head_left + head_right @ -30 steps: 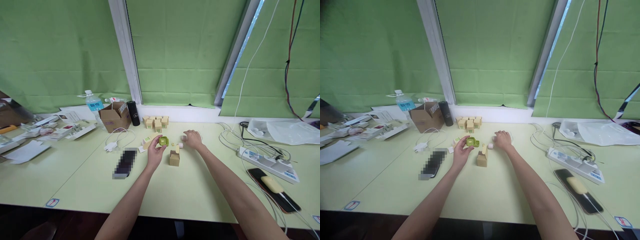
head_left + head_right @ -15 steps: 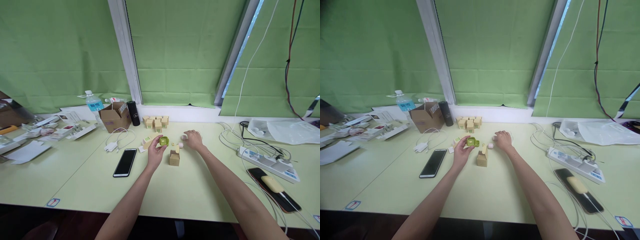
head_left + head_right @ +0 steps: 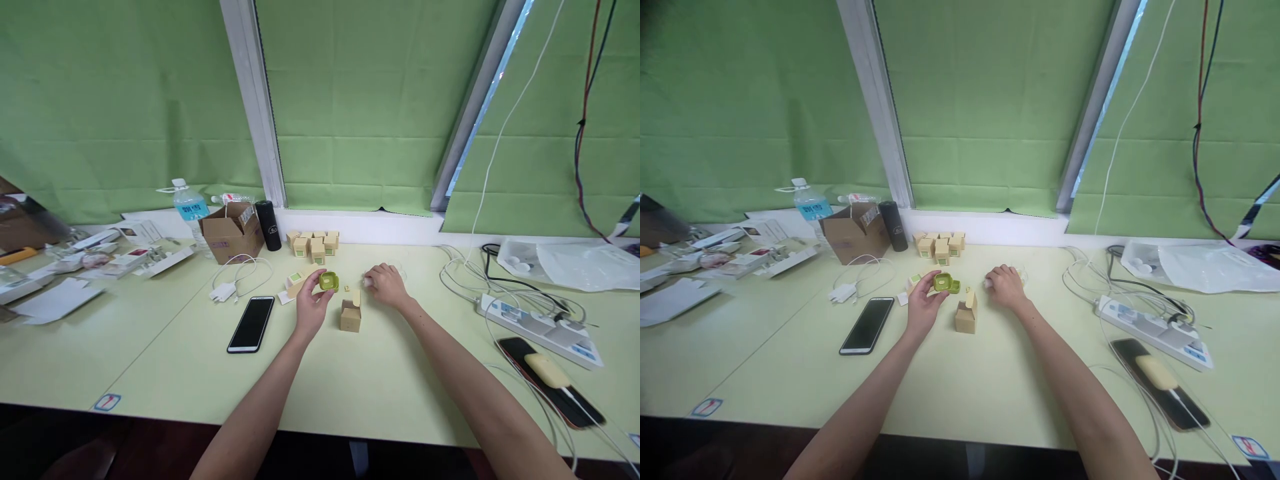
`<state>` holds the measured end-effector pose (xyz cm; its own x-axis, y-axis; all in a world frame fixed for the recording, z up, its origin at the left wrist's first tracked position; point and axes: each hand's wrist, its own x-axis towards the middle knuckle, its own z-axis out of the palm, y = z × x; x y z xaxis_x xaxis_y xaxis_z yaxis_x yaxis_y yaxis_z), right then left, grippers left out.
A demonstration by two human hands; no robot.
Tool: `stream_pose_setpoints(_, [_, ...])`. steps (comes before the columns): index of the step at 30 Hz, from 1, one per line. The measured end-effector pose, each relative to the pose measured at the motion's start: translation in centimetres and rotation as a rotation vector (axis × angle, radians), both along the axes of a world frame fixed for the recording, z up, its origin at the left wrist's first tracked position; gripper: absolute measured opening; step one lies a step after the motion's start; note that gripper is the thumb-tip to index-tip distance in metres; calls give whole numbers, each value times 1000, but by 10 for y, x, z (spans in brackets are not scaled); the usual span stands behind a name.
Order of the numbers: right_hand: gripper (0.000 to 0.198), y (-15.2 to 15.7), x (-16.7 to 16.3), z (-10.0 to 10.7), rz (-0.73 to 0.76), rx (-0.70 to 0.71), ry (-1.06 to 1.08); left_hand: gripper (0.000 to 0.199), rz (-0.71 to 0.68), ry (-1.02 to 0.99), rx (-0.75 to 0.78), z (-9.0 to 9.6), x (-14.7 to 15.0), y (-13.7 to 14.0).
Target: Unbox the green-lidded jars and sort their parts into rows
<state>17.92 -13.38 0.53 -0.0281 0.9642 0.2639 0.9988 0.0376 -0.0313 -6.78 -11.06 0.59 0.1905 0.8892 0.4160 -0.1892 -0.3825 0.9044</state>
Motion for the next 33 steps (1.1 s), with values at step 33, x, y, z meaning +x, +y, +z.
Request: stream_pose_setpoints(33, [16, -39, -89, 51, 374, 763, 151, 44, -103, -26, 56, 8, -1, -12])
